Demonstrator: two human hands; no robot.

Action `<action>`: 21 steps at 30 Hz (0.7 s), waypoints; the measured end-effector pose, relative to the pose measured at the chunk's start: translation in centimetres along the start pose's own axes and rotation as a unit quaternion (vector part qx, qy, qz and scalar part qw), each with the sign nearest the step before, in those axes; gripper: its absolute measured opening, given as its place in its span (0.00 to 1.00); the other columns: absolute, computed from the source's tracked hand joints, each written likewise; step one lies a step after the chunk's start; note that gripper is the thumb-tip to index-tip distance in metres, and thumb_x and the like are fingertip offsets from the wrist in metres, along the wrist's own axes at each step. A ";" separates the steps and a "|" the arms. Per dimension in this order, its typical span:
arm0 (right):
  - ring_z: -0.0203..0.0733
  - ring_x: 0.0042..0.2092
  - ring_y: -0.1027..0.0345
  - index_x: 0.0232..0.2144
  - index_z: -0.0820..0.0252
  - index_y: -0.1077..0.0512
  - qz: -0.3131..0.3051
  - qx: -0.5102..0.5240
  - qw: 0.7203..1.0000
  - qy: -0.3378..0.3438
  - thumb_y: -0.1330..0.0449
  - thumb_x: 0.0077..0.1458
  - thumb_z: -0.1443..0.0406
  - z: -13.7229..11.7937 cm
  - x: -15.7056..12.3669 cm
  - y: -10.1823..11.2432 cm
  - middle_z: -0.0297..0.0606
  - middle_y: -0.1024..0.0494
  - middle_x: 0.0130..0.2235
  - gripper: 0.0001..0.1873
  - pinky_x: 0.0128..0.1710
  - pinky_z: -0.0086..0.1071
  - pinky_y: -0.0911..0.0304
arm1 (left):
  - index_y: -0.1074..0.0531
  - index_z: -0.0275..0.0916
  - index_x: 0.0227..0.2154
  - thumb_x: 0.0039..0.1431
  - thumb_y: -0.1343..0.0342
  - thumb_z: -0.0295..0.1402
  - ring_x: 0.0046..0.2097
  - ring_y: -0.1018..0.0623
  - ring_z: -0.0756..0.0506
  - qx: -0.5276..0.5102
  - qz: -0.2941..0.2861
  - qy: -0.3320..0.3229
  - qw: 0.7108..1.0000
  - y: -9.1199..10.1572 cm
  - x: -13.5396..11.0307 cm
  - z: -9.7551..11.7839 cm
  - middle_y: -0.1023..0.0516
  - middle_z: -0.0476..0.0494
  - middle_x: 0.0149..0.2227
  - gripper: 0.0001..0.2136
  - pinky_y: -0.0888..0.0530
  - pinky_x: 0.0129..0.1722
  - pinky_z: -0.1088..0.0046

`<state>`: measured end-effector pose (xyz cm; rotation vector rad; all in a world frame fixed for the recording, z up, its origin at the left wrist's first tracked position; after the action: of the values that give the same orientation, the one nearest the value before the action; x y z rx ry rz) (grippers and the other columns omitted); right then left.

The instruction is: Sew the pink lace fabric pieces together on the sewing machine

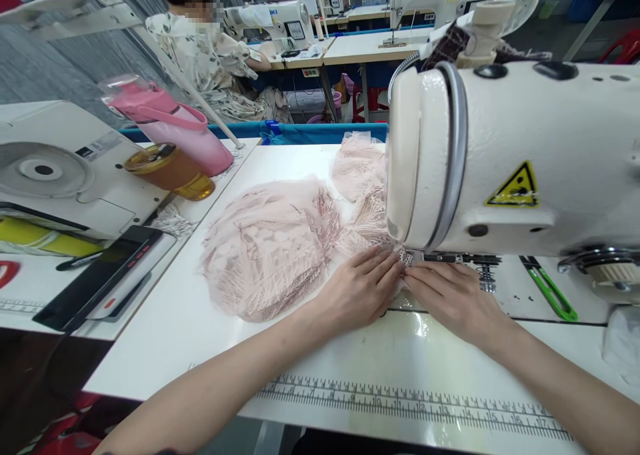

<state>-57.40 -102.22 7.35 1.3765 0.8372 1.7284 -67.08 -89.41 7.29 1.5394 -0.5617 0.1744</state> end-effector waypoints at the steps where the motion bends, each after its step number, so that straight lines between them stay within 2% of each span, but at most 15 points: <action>1: 0.38 0.46 0.31 0.41 0.63 0.28 -0.001 0.001 1.000 -0.002 0.44 0.55 0.75 0.0 0.0 0.0 0.35 0.21 0.43 0.12 0.42 0.32 0.39 | 0.28 0.28 0.48 0.66 0.55 0.31 0.53 0.24 0.42 0.005 0.004 0.001 1.000 0.0 0.0 0.1 0.24 0.36 0.51 0.16 0.31 0.57 0.63; 11: 0.39 0.48 0.33 0.43 0.59 0.28 -0.035 -0.021 0.999 -0.020 0.46 0.57 0.74 0.3 -0.8 -0.2 0.36 0.22 0.47 0.14 0.45 0.35 0.40 | 0.27 0.31 0.48 0.65 0.53 0.34 0.51 0.23 0.42 0.061 0.025 0.013 0.998 -0.2 0.0 0.9 0.23 0.38 0.50 0.16 0.32 0.56 0.61; 14: 0.37 0.45 0.33 0.42 0.59 0.27 -0.029 -0.048 0.998 -0.026 0.46 0.56 0.75 0.3 -0.7 0.2 0.34 0.22 0.48 0.14 0.41 0.34 0.41 | 0.27 0.31 0.48 0.65 0.54 0.34 0.51 0.24 0.42 0.069 0.022 0.007 0.997 -0.2 0.1 1.0 0.23 0.38 0.50 0.16 0.33 0.57 0.60; 19: 0.36 0.37 0.34 0.39 0.57 0.25 0.008 -0.107 0.994 -0.027 0.46 0.55 0.75 0.6 0.2 1.3 0.31 0.20 0.43 0.14 0.29 0.32 0.46 | 0.27 0.31 0.48 0.65 0.54 0.33 0.52 0.24 0.42 0.076 0.021 0.009 0.997 -0.1 0.2 1.1 0.23 0.38 0.50 0.16 0.33 0.57 0.61; 21: 0.37 0.37 0.35 0.39 0.59 0.25 0.014 -0.112 0.993 -0.015 0.45 0.54 0.75 0.8 0.4 1.5 0.32 0.20 0.42 0.13 0.30 0.33 0.45 | 0.28 0.30 0.48 0.65 0.54 0.34 0.52 0.24 0.42 0.074 0.016 0.009 0.997 -0.2 0.2 1.1 0.24 0.37 0.50 0.16 0.34 0.57 0.61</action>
<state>-56.95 -102.63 8.97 1.2633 0.5898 1.7599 -67.09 -90.52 7.17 1.6720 -0.5707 0.2590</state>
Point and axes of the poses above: each hand's wrist, its own x-axis towards the middle knuckle, its own y-axis out of the back of the hand, z = x × y, the point moved 4 cm from there along x, towards the middle knuckle
